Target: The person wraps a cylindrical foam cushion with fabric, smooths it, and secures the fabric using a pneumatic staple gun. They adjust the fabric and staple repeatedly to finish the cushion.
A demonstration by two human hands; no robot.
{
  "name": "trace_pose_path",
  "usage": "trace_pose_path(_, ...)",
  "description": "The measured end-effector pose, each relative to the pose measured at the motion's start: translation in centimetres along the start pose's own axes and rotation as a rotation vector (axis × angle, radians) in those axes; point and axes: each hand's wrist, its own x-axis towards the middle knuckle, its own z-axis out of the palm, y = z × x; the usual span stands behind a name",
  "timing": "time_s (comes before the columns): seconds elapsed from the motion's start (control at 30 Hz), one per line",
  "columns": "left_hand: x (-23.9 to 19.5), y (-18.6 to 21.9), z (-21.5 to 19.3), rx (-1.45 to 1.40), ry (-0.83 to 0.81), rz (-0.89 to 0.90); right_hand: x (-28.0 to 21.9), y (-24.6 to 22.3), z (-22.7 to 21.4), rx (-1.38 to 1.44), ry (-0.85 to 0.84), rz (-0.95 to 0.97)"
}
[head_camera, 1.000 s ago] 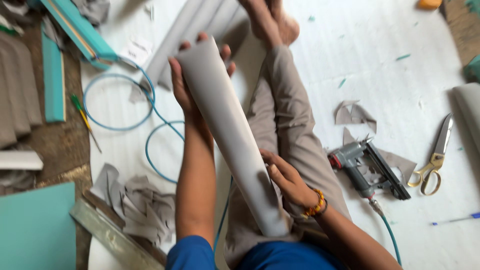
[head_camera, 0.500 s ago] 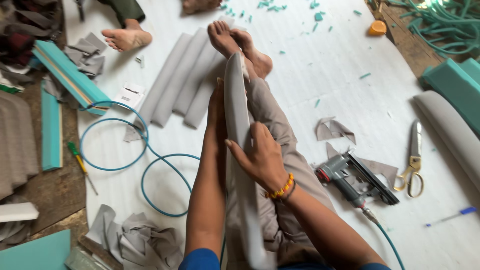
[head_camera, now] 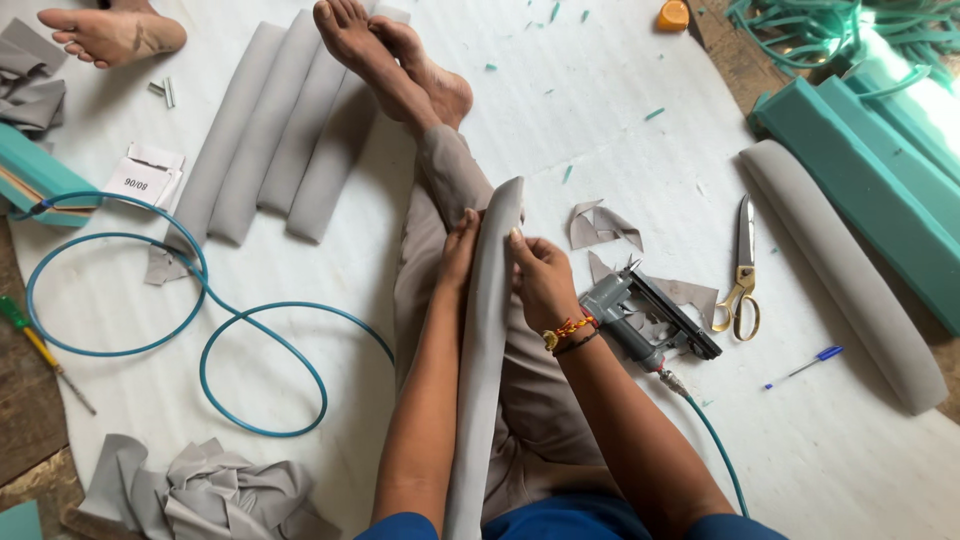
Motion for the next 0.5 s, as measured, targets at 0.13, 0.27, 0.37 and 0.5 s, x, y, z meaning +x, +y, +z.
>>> trace_pose_path(0.13, 0.7, -1.3, -2.3, 0.084, 0.08, 0.134, 0.8, 0.5, 0.8, -0.051, -0.019, 0.119)
trace_pose_path(0.27, 0.5, -3.4, -4.8, 0.115, 0.158, 0.162, 1.2, 1.3, 2.0, -0.1, -0.036, 0.114)
trace_pose_path(0.37, 0.0, -3.4, -6.4, 0.199, 0.176, 0.188, 2.2, 1.9, 3.3, -0.067, -0.062, 0.123)
trace_pose_path(0.5, -2.5, -1.9, -5.9, 0.201, 0.178, 0.204, 2.7, 2.6, 3.5, -0.031, -0.038, 0.059)
